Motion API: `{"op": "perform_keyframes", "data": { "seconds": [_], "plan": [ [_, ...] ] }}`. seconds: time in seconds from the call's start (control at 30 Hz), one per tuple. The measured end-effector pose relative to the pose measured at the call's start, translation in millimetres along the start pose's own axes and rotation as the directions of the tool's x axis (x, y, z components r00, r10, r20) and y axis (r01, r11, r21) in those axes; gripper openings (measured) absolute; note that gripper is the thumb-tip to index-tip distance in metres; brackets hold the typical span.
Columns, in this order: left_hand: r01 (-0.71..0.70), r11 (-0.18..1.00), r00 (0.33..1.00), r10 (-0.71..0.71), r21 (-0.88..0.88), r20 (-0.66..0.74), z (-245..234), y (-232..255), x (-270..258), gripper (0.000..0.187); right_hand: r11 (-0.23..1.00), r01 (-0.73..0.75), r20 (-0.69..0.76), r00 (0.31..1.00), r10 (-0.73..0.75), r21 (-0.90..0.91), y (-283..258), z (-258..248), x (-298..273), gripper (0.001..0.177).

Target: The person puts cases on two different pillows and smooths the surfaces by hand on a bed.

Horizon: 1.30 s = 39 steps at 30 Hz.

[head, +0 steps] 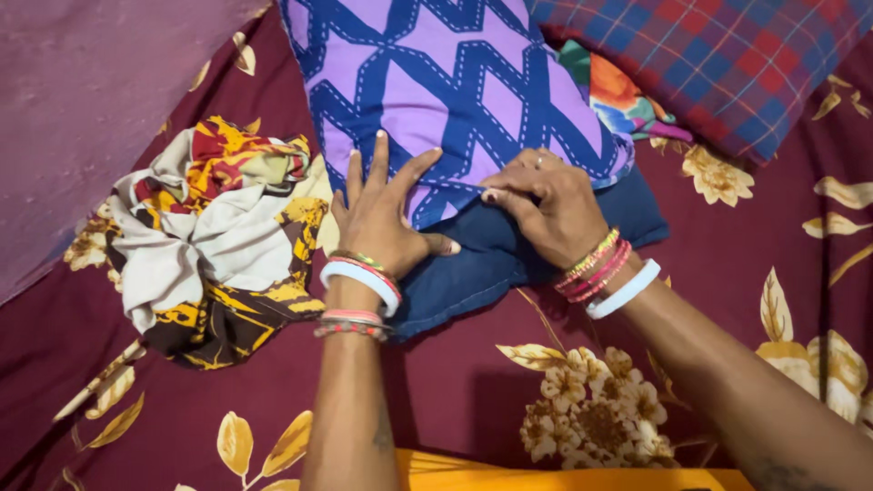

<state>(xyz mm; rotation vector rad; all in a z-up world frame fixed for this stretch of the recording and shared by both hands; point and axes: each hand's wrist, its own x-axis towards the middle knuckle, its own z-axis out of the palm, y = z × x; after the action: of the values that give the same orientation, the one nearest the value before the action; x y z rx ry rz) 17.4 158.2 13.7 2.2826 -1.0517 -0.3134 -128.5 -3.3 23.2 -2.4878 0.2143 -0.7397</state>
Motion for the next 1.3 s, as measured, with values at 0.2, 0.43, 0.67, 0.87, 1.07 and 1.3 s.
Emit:
{"op": "perform_keyframes", "data": {
  "seconds": [0.2,0.43,0.67,0.87,1.07,1.3],
  "plan": [
    [-0.056,0.991,0.944,0.093,0.125,-0.315,32.9,-5.1,7.8,0.079,0.995,-0.103,0.09,0.991,0.101,0.015,-7.9,-0.1,-7.8,0.008],
    [-0.139,0.986,0.892,0.167,0.096,-0.42,49.7,-11.7,11.6,0.065,0.984,-0.179,0.244,0.954,0.176,-0.01,-5.8,-7.9,-34.5,0.004],
    [-0.137,0.987,0.977,0.12,-0.089,-0.176,15.9,-29.0,19.8,0.1,0.988,-0.153,0.181,0.973,0.144,0.035,5.8,15.3,-18.3,0.007],
    [-0.126,0.982,0.984,0.106,-0.143,-0.143,-26.5,-25.6,0.7,0.054,0.982,-0.045,0.145,0.987,0.072,-0.184,-32.7,15.7,-5.3,0.037],
    [0.037,0.999,0.995,-0.036,0.011,-0.091,-43.9,-33.8,-5.3,0.023,0.951,0.235,0.049,0.972,-0.229,-0.2,-55.7,39.8,12.1,0.025],
    [0.096,0.99,0.991,-0.085,-0.106,0.101,-54.6,-25.1,-15.1,0.014,0.988,0.112,0.209,0.974,-0.087,-0.109,-47.6,42.2,5.7,0.008]
  ]
}}
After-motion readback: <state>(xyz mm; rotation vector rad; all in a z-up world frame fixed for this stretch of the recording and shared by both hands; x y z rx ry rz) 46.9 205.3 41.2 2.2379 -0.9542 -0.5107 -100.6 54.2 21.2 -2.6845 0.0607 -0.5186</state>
